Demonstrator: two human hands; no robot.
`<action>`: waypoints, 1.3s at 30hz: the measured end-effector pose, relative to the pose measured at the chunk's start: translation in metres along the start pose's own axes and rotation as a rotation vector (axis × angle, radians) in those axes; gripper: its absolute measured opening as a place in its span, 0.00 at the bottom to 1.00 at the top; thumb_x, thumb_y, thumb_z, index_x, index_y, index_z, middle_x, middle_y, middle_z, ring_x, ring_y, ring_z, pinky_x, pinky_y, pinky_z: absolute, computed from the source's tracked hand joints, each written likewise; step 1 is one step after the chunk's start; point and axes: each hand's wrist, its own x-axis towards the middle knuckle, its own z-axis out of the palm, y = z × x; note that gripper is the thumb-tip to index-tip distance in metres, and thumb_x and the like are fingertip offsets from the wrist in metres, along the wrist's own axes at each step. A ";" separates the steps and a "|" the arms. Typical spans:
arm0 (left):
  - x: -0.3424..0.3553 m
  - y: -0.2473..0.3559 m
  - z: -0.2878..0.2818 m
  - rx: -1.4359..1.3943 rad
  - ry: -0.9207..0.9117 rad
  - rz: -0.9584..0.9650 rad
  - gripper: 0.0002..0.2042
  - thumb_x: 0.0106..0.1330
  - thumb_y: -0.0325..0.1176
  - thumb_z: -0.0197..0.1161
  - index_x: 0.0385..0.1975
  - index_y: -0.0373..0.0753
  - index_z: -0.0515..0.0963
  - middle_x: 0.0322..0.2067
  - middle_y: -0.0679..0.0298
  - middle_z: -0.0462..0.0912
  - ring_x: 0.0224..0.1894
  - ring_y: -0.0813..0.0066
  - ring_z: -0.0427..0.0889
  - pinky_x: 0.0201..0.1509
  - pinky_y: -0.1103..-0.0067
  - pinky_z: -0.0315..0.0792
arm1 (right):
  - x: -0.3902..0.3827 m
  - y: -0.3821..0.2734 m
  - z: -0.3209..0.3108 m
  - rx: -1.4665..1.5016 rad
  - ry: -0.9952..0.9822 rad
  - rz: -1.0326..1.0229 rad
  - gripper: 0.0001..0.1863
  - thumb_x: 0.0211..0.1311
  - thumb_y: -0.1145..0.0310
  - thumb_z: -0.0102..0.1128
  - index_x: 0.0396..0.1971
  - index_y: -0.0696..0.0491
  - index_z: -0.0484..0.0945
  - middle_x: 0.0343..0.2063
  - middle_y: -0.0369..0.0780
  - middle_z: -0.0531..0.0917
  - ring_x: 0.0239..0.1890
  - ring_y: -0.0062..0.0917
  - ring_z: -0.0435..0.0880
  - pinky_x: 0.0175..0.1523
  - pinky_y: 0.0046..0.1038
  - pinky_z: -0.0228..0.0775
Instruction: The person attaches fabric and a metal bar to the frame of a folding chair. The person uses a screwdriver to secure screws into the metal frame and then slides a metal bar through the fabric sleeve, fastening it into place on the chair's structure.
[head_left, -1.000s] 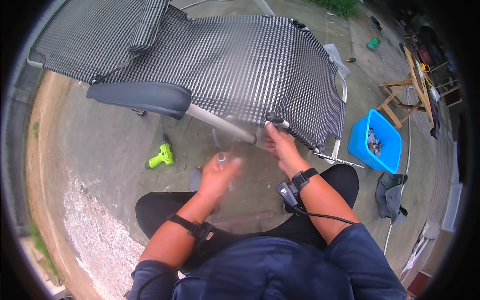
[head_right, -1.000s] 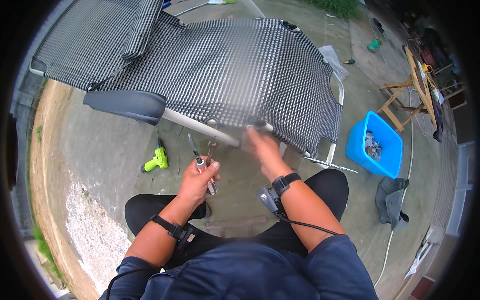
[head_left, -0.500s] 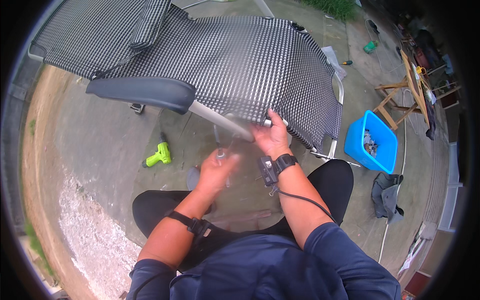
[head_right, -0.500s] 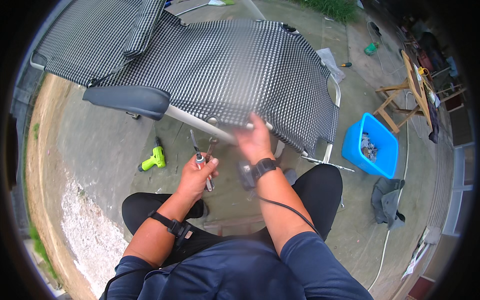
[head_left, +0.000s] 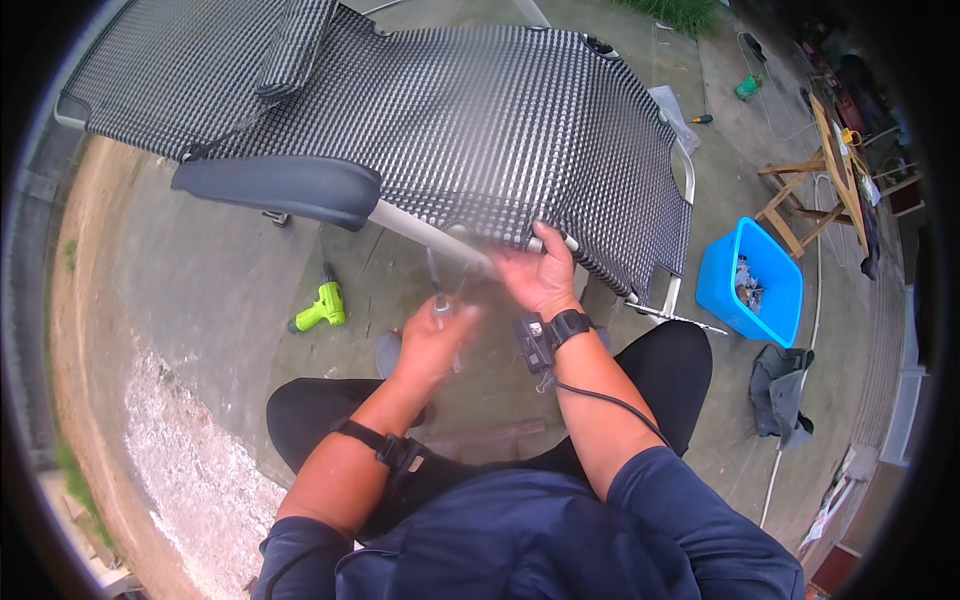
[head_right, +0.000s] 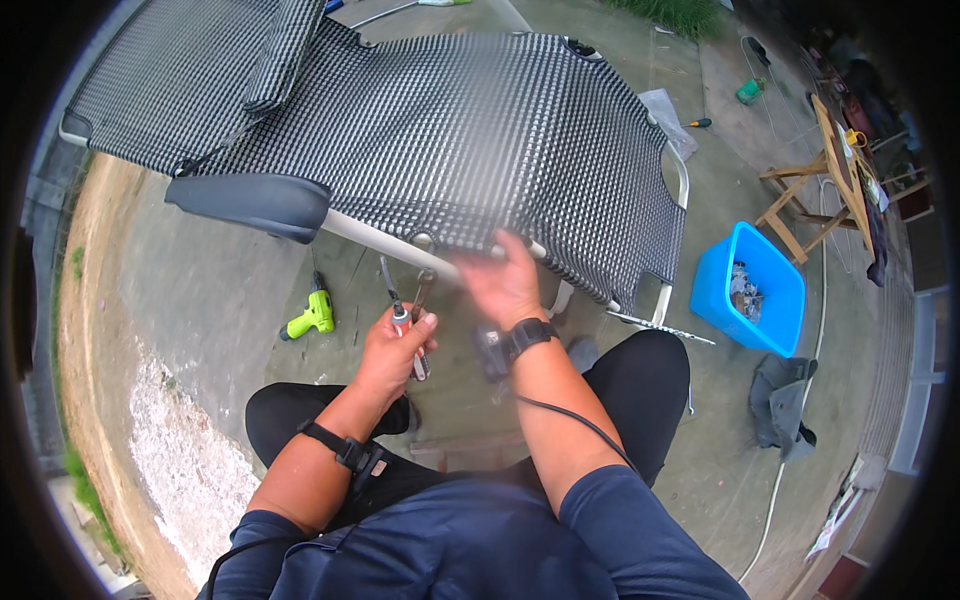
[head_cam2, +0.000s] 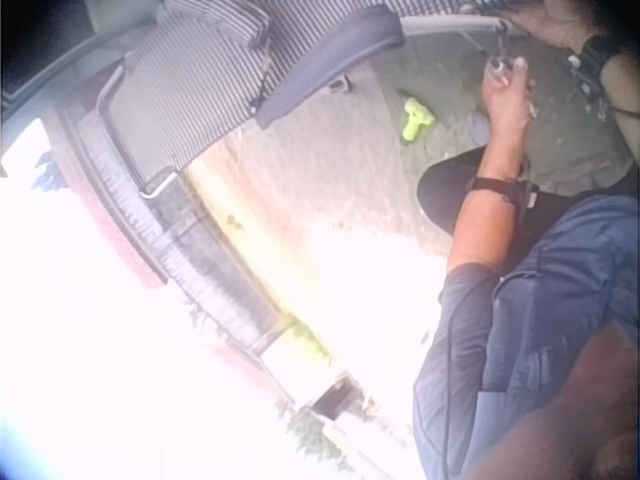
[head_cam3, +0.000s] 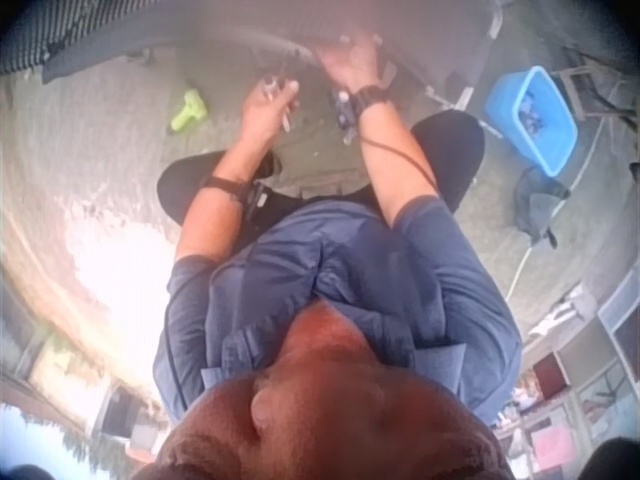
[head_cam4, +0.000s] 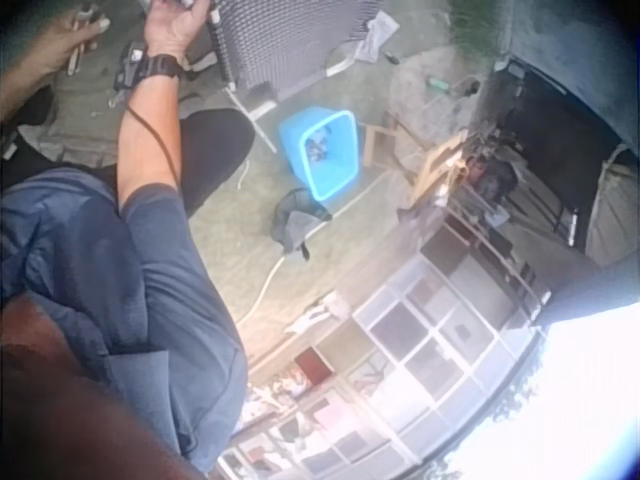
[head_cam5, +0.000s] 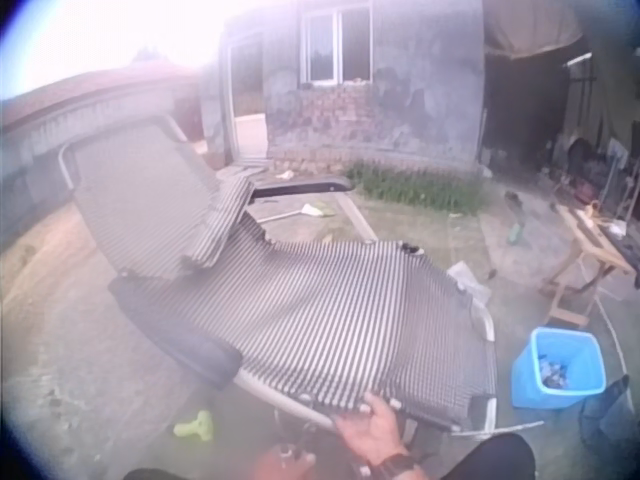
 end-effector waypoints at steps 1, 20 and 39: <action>0.002 -0.002 0.002 0.005 0.000 -0.001 0.10 0.68 0.34 0.70 0.39 0.40 0.76 0.29 0.70 0.78 0.29 0.80 0.79 0.35 0.80 0.74 | 0.001 -0.004 -0.001 -0.012 -0.006 0.004 0.27 0.62 0.69 0.62 0.59 0.61 0.65 0.59 0.51 0.74 0.63 0.46 0.72 0.75 0.52 0.58; 0.023 -0.019 0.017 0.051 0.054 -0.021 0.12 0.68 0.36 0.70 0.43 0.38 0.75 0.31 0.68 0.79 0.29 0.78 0.80 0.37 0.80 0.75 | -0.004 -0.005 -0.022 -0.448 0.134 -0.174 0.18 0.67 0.66 0.66 0.52 0.56 0.76 0.52 0.44 0.82 0.56 0.38 0.81 0.66 0.44 0.71; 0.003 -0.007 0.001 0.015 0.066 0.009 0.12 0.68 0.36 0.70 0.41 0.39 0.76 0.30 0.69 0.79 0.28 0.79 0.79 0.35 0.81 0.74 | -0.019 0.005 -0.003 -0.734 0.281 -0.189 0.23 0.66 0.63 0.66 0.52 0.65 0.73 0.47 0.50 0.83 0.47 0.39 0.88 0.47 0.32 0.85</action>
